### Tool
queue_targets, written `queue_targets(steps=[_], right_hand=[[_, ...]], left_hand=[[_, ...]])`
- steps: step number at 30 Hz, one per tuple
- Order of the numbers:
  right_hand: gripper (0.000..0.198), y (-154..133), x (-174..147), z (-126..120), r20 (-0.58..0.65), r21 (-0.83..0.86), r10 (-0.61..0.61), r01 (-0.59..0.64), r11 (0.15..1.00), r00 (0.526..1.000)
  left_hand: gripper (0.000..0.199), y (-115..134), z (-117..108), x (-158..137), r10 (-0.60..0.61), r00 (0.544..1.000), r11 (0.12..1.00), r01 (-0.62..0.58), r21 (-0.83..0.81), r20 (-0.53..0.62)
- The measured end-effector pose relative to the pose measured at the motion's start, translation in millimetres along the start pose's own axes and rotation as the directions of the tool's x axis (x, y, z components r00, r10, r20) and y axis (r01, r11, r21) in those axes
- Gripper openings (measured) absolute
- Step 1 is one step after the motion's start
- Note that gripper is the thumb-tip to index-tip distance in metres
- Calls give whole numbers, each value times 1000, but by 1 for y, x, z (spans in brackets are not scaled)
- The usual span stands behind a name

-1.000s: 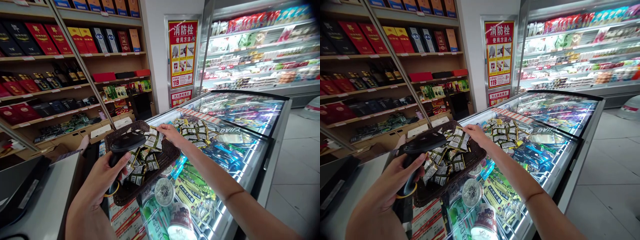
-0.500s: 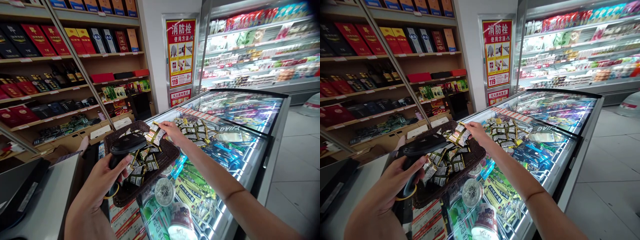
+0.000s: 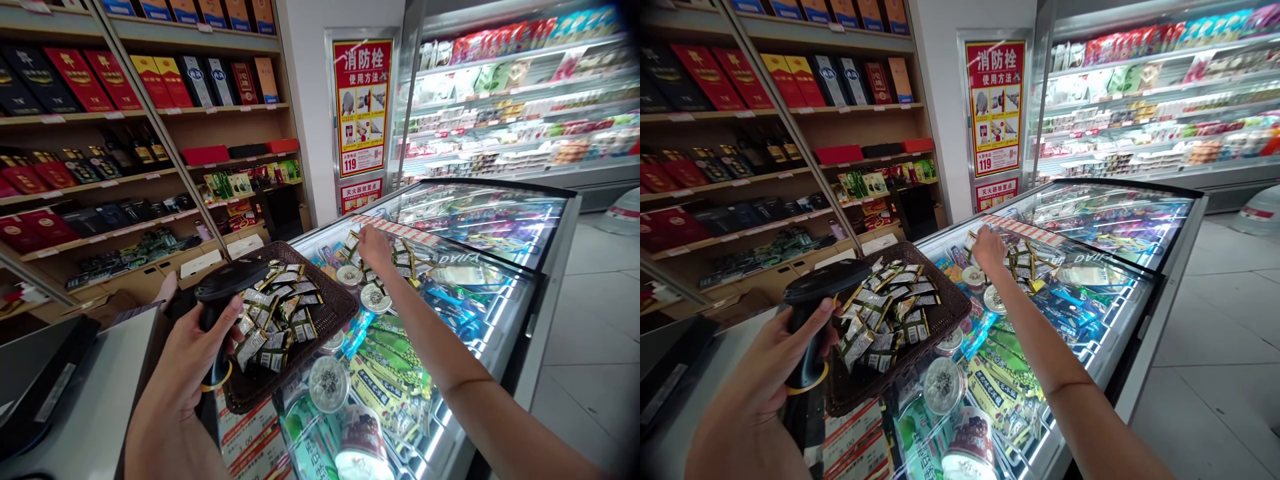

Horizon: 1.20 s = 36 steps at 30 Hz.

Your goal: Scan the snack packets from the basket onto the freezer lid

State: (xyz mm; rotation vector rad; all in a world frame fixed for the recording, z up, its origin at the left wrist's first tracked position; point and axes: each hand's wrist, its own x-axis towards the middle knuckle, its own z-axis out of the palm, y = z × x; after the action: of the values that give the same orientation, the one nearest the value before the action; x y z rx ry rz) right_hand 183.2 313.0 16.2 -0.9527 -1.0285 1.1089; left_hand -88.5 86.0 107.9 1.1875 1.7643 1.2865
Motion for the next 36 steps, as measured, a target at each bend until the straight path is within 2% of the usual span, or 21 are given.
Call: queue_targets(steps=[2,3,5,7,9,10,13,15,16,17,18,20,22,24,26,27,29,36], right_hand=[[28,-1,-6,3,-78,-194,-162,144,970,984],[27,-1,-12,10,-74,-331,-243,206,921,967],[23,1,-30,30,98,-480,-244,260,838,965],[21,4,-54,55,341,-550,-151,328,768,928],[25,8,-81,78,593,-556,-7,416,719,805],[28,10,-95,87,663,-560,51,451,695,747],[31,18,-126,103,791,-550,168,563,617,588],[23,21,-134,106,844,-510,195,632,583,500],[17,20,-133,104,861,-484,188,651,585,472],[12,19,-131,102,869,-465,172,647,604,465],[12,16,-126,99,866,-453,154,617,644,475],[19,8,-114,91,826,-446,151,464,765,543],[25,0,-101,84,732,-420,185,220,880,655],[28,-4,-92,81,609,-316,185,22,949,772],[31,-4,-87,82,481,-203,145,-51,978,865],[32,-3,-87,83,434,-164,124,-57,985,892],[31,0,-88,86,390,-120,92,-49,992,916],[32,6,-91,89,368,-7,-21,25,1000,930]], left_hand=[[61,0,-1,1,6,1000,1000,-6,-22,-26],[61,-1,-1,1,8,999,1000,-9,-27,-36],[60,0,-1,0,15,999,999,-16,-31,-47],[60,1,0,-1,13,998,999,-15,-33,-54],[61,1,1,-2,9,998,999,-11,-33,-63],[61,2,2,-2,7,998,999,-10,-33,-67],[60,1,2,-1,10,998,1000,-12,-29,-64],[59,0,2,-1,14,998,999,-16,-32,-54],[58,0,2,-1,16,999,999,-17,-34,-49],[58,-1,2,-1,15,999,999,-17,-37,-42],[57,-1,2,-1,14,999,999,-16,-42,-34],[55,-1,2,-1,11,1000,999,-12,-47,-21],[55,-1,2,-1,16,1000,999,-17,-44,-22],[55,-1,2,0,26,999,999,-27,-41,-35],[55,0,3,0,34,999,998,-36,-52,-39],[55,0,3,0,33,999,998,-35,-60,-35],[55,0,3,-1,33,999,997,-35,-71,-21],[57,-2,0,1,-5,1000,1000,5,1,20]])
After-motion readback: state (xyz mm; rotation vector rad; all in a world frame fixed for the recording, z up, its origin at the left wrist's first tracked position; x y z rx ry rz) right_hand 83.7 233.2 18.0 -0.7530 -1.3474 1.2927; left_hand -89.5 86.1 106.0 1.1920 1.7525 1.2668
